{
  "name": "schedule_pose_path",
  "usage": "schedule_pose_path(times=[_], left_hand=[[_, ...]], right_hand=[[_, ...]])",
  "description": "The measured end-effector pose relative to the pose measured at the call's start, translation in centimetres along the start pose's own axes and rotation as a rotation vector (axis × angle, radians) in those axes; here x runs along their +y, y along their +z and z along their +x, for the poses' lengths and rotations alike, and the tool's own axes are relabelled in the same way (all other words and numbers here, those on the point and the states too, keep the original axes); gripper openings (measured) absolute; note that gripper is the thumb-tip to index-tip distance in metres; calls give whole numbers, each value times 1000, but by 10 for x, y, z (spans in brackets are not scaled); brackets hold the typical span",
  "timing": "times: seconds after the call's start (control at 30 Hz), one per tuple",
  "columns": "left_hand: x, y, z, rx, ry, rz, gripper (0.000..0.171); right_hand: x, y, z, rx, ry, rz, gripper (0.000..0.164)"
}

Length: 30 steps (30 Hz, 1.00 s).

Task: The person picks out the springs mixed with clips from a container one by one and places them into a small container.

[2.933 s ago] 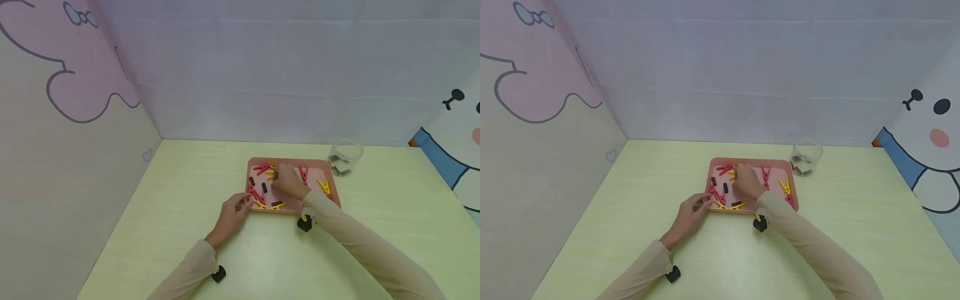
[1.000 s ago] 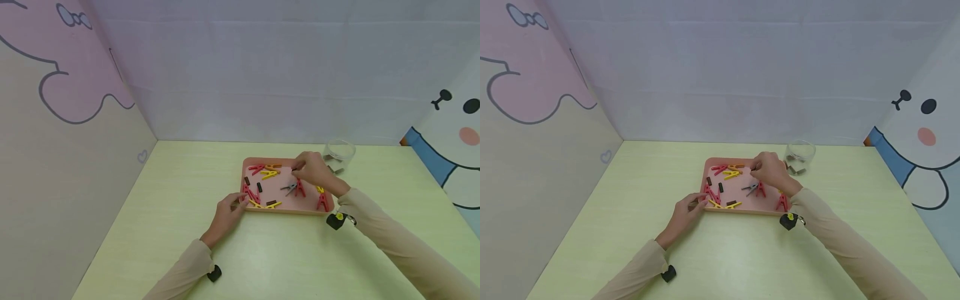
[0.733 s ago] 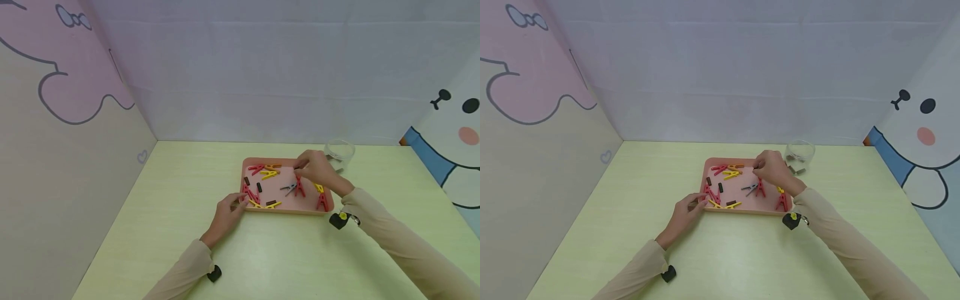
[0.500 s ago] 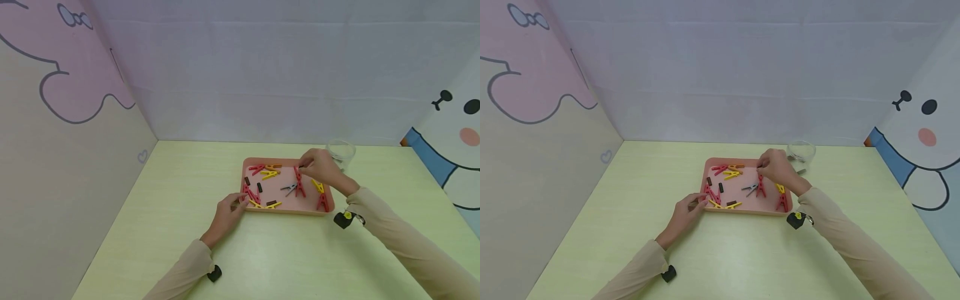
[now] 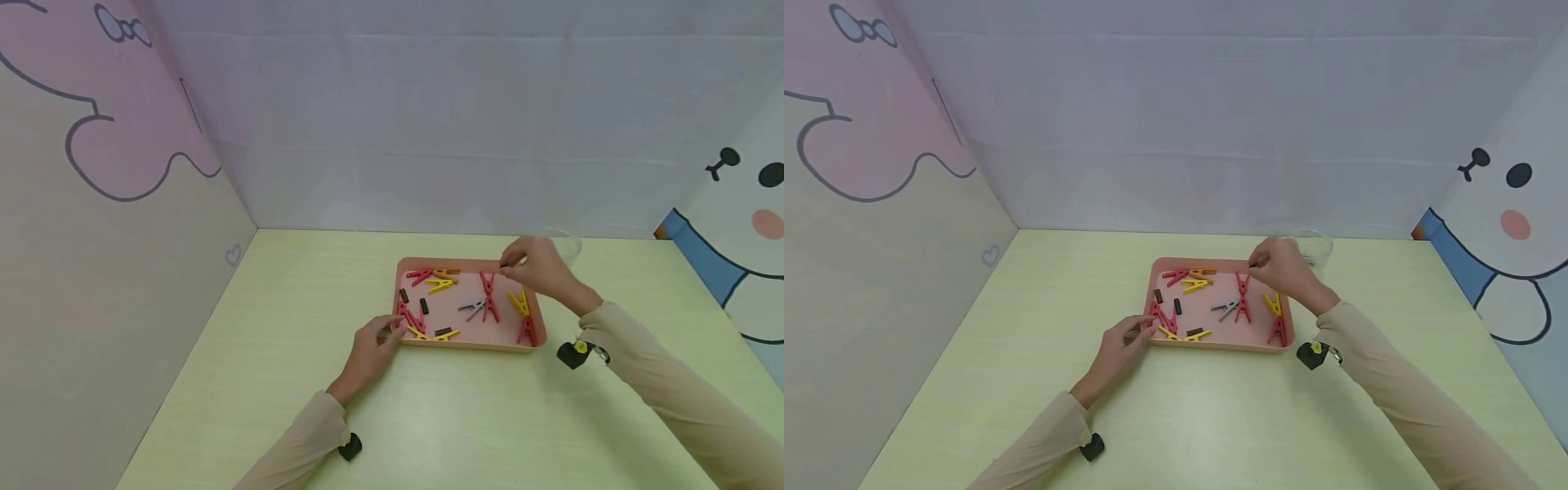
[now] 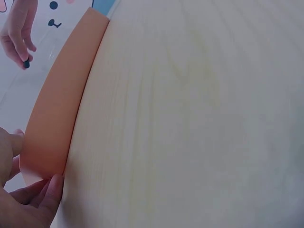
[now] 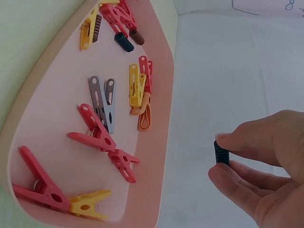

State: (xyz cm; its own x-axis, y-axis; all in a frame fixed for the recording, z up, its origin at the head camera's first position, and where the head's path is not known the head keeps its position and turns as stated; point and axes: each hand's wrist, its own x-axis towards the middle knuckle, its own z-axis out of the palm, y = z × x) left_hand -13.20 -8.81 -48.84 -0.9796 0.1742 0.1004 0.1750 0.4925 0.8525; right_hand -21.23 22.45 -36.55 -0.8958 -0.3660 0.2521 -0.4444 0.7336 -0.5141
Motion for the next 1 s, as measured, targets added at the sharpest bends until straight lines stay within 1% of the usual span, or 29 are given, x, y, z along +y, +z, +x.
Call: schedule_pose_path(times=[0.13, 0.4, 0.57, 0.8, 0.9, 1.0], left_hand=[[0, 0, 0, 1, 0, 1, 37], [-1, 0, 0, 0, -10, 1, 38], [-1, 0, 1, 0, -10, 9, 37], [-1, 0, 1, 0, -12, 13, 37], [-1, 0, 1, -1, -14, 10, 37], [-1, 0, 1, -6, -18, 5, 38]], right_hand=[[3, -6, 1, 2, 9, -10, 5], [12, -18, 0, -17, 70, -21, 10], [18, -22, 0, -11, 95, -30, 11], [31, -26, 0, 21, 71, -26, 8], [36, -27, 1, 42, 49, -43, 8], [40, -29, 1, 59, 45, -49, 8]])
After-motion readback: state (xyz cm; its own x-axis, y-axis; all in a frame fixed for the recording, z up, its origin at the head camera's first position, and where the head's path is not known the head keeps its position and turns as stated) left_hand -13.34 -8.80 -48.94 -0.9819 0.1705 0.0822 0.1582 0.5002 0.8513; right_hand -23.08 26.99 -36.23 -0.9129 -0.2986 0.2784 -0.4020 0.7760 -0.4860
